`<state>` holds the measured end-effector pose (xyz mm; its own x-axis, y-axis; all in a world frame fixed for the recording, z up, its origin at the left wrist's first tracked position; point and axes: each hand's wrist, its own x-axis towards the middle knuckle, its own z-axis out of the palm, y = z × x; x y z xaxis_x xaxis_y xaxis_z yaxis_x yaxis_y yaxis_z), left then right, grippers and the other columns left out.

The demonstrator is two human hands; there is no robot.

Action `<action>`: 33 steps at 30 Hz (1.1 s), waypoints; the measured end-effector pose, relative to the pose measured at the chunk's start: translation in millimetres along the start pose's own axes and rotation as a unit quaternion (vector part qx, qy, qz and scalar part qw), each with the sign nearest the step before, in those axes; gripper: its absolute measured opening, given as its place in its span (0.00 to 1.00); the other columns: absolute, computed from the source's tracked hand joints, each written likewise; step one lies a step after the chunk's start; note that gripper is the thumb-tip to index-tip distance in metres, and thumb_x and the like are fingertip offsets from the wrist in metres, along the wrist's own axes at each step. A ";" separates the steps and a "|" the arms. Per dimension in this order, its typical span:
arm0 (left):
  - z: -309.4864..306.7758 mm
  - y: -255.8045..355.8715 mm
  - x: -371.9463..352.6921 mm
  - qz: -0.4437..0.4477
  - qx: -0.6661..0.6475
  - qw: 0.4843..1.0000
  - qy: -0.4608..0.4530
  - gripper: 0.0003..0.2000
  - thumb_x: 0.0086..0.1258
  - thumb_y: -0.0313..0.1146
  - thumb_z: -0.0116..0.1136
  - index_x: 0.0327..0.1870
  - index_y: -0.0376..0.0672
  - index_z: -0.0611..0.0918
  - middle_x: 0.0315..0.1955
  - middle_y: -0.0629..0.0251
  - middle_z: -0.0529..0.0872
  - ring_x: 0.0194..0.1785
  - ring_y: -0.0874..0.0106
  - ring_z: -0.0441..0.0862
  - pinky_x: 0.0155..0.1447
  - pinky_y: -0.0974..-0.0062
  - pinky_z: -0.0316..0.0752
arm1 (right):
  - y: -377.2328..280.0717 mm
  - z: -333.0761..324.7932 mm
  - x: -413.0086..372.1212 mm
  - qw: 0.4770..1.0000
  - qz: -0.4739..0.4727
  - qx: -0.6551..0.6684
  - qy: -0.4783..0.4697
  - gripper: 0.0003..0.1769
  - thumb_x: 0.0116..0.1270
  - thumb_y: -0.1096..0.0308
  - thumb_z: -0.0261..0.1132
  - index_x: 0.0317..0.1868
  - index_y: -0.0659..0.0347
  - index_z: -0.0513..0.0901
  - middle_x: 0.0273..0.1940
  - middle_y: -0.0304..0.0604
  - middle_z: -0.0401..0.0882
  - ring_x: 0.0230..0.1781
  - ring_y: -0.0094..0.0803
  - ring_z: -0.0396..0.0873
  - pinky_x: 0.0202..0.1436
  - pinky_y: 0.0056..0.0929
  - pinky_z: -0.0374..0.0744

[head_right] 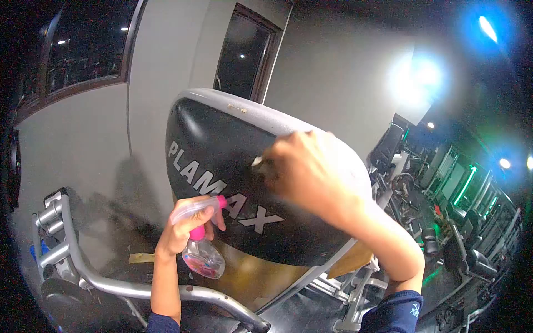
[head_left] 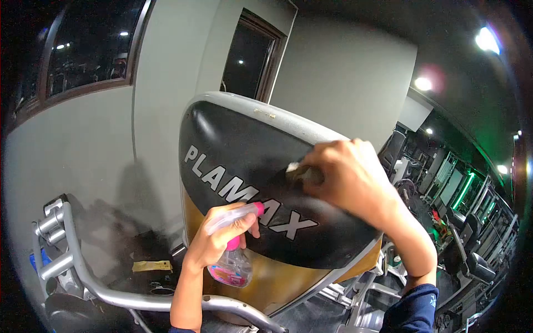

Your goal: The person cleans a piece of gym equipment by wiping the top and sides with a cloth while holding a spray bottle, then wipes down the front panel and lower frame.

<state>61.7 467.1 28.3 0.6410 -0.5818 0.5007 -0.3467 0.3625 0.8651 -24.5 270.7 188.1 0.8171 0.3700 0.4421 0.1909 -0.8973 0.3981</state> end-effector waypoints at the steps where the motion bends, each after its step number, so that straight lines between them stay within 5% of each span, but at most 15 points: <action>1: 0.0 0.3 0.1 -0.001 -0.001 1.000 0.001 0.23 0.74 0.50 0.56 0.42 0.32 0.84 0.27 0.62 0.84 0.24 0.76 0.78 0.29 0.79 0.72 | 9.4 0.2 5.7 0.997 -0.022 -0.055 0.046 0.09 0.55 0.64 0.70 0.30 0.62 0.87 0.26 0.52 0.84 0.29 0.49 0.86 0.37 0.42 0.85; 7: 6.2 -6.1 5.4 0.021 0.001 0.999 -0.024 0.22 0.73 0.48 0.55 0.40 0.32 0.85 0.27 0.62 0.84 0.24 0.75 0.78 0.28 0.80 0.71 | 25.2 18.9 45.1 0.991 0.002 -0.085 0.103 0.12 0.54 0.61 0.71 0.29 0.63 0.87 0.24 0.55 0.83 0.30 0.50 0.86 0.39 0.43 0.84; 16: 15.7 -11.4 6.5 0.044 -0.015 0.999 -0.006 0.16 0.70 0.41 0.60 0.37 0.32 0.84 0.26 0.61 0.84 0.23 0.76 0.78 0.27 0.80 0.72 | 33.1 -29.2 -41.9 0.989 0.132 -0.067 0.028 0.14 0.55 0.61 0.72 0.39 0.58 0.90 0.34 0.55 0.86 0.35 0.50 0.85 0.46 0.42 0.83; 20: 19.2 -24.1 6.3 0.047 -0.010 0.999 -0.012 0.14 0.68 0.38 0.61 0.36 0.32 0.83 0.26 0.62 0.84 0.23 0.76 0.79 0.27 0.80 0.72 | 23.6 -14.0 -40.3 0.984 0.153 -0.060 0.075 0.15 0.50 0.63 0.73 0.39 0.58 0.90 0.36 0.49 0.86 0.40 0.46 0.85 0.48 0.40 0.82; 24: 28.1 -29.7 1.5 0.033 -0.043 0.997 0.050 0.09 0.63 0.34 0.64 0.34 0.36 0.81 0.26 0.64 0.83 0.24 0.78 0.78 0.28 0.80 0.72 | 7.5 25.7 -24.1 0.975 0.039 -0.146 0.164 0.09 0.58 0.62 0.69 0.36 0.55 0.87 0.36 0.43 0.82 0.42 0.40 0.83 0.41 0.38 0.83; 28: 36.1 -28.5 -4.8 -0.008 -0.031 0.997 0.068 0.09 0.62 0.33 0.67 0.35 0.39 0.80 0.25 0.68 0.81 0.24 0.79 0.76 0.29 0.81 0.70 | -0.6 35.7 -33.9 0.982 -0.017 -0.116 0.151 0.06 0.60 0.67 0.65 0.31 0.60 0.84 0.39 0.47 0.81 0.43 0.41 0.83 0.35 0.40 0.83; 33: 38.1 -28.4 -15.9 0.006 0.014 0.998 0.062 0.11 0.63 0.35 0.69 0.35 0.40 0.79 0.24 0.71 0.77 0.24 0.81 0.74 0.29 0.82 0.70 | 15.2 -11.2 -76.7 0.996 0.056 0.039 0.054 0.08 0.59 0.66 0.67 0.29 0.63 0.85 0.33 0.51 0.84 0.35 0.48 0.85 0.41 0.41 0.83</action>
<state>35.3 438.3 -3.1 0.7159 -0.4826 0.5045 -0.3721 0.3477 0.8606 -90.3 231.4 169.2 0.7735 0.2857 0.5657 0.1460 -0.9490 0.2795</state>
